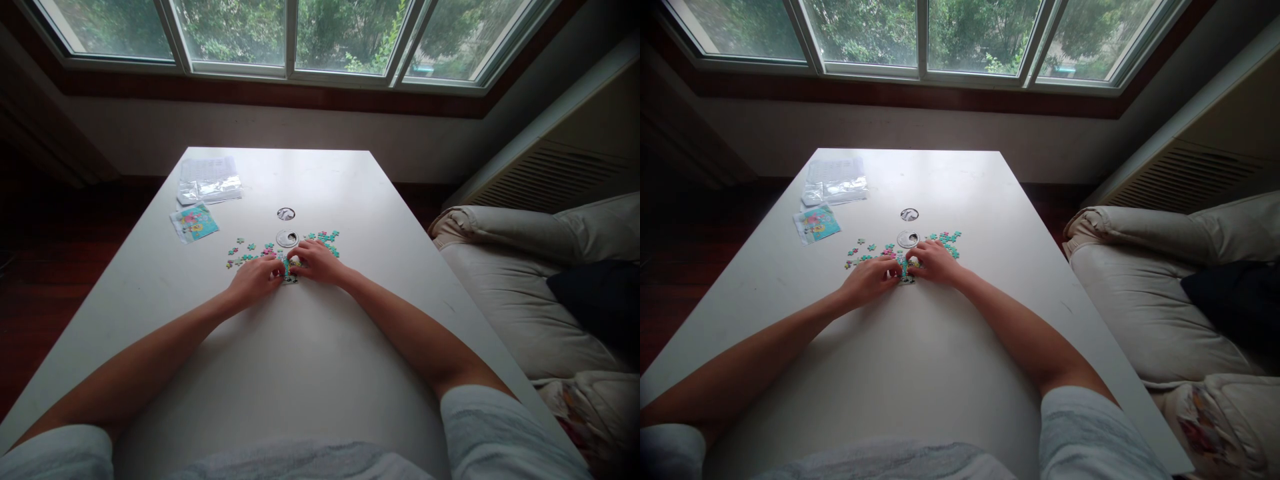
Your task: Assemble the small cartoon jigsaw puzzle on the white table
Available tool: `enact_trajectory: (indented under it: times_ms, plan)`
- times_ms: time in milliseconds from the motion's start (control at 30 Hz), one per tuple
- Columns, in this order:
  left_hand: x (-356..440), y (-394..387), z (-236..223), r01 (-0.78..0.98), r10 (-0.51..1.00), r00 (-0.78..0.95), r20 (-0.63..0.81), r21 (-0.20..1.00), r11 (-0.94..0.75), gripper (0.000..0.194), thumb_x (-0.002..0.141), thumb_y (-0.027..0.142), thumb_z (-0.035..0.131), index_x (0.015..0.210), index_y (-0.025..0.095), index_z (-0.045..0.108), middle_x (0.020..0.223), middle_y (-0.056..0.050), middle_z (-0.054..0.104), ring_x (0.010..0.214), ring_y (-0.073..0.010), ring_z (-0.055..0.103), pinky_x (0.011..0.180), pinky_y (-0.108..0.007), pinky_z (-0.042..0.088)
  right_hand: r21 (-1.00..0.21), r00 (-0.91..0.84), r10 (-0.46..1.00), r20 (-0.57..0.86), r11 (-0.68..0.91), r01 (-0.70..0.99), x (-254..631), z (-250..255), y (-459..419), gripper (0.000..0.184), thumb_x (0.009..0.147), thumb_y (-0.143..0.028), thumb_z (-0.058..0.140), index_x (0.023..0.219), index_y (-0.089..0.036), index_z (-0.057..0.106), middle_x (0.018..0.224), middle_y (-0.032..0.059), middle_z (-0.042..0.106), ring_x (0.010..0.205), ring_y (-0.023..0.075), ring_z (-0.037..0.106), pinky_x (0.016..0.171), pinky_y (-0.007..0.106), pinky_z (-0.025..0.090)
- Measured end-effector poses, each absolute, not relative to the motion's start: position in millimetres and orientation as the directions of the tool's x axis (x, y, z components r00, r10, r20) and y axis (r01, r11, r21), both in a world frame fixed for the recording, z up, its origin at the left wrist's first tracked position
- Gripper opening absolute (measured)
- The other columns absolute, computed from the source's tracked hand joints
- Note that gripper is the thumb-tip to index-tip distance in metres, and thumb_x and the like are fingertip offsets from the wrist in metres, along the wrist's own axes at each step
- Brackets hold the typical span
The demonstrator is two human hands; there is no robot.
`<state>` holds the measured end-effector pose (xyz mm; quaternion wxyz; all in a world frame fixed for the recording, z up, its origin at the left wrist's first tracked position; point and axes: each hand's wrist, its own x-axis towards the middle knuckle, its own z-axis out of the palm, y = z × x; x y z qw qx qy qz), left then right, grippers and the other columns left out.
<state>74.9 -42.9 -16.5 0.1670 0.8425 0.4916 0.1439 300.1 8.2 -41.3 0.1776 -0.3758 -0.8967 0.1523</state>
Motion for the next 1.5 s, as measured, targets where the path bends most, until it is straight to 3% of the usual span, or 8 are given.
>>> enact_trajectory:
  times_ms: [567,933,1267,1500]
  plan:
    - [77,-46,-6,0.772,0.813,0.576,0.087,0.268,-0.576,0.009,0.088,0.030,0.064,0.089,0.024,0.071,0.093,-0.003,0.067,0.083,-0.0194,0.062,0.071,-0.028,0.042,-0.395,-0.658,0.716,0.233,0.688,0.609,301,-45,9,0.027,0.091,-0.045,0.069,0.109,-0.025,0.070,0.093,0.0040,0.065,0.093,0.0220,0.054,0.085,0.033,0.031]
    - [73,-42,-4,0.745,0.791,0.608,0.068,0.298,-0.597,0.015,0.093,0.028,0.057,0.093,0.024,0.071,0.097,-0.003,0.069,0.084,-0.0179,0.064,0.070,-0.027,0.041,-0.398,-0.657,0.720,0.221,0.682,0.614,302,-44,9,0.027,0.090,-0.044,0.070,0.109,-0.025,0.070,0.092,0.0038,0.065,0.092,0.0221,0.054,0.085,0.033,0.031]
    - [90,-81,15,0.706,0.706,0.708,-0.025,0.013,-0.708,0.020,0.096,0.029,0.057,0.087,0.017,0.070,0.095,-0.011,0.071,0.093,-0.0257,0.063,0.080,-0.038,0.041,-0.398,-0.656,0.721,0.225,0.682,0.613,301,-45,9,0.026,0.091,-0.045,0.069,0.108,-0.025,0.070,0.092,0.0040,0.065,0.092,0.0224,0.054,0.085,0.034,0.030]
    - [93,-87,15,0.736,0.733,0.677,-0.068,0.027,-0.677,0.018,0.096,0.031,0.059,0.095,0.016,0.069,0.092,-0.011,0.071,0.083,-0.0257,0.067,0.076,-0.038,0.042,-0.402,-0.655,0.724,0.216,0.677,0.616,301,-44,9,0.026,0.090,-0.044,0.070,0.108,-0.025,0.070,0.091,0.0038,0.065,0.092,0.0224,0.054,0.085,0.034,0.031]
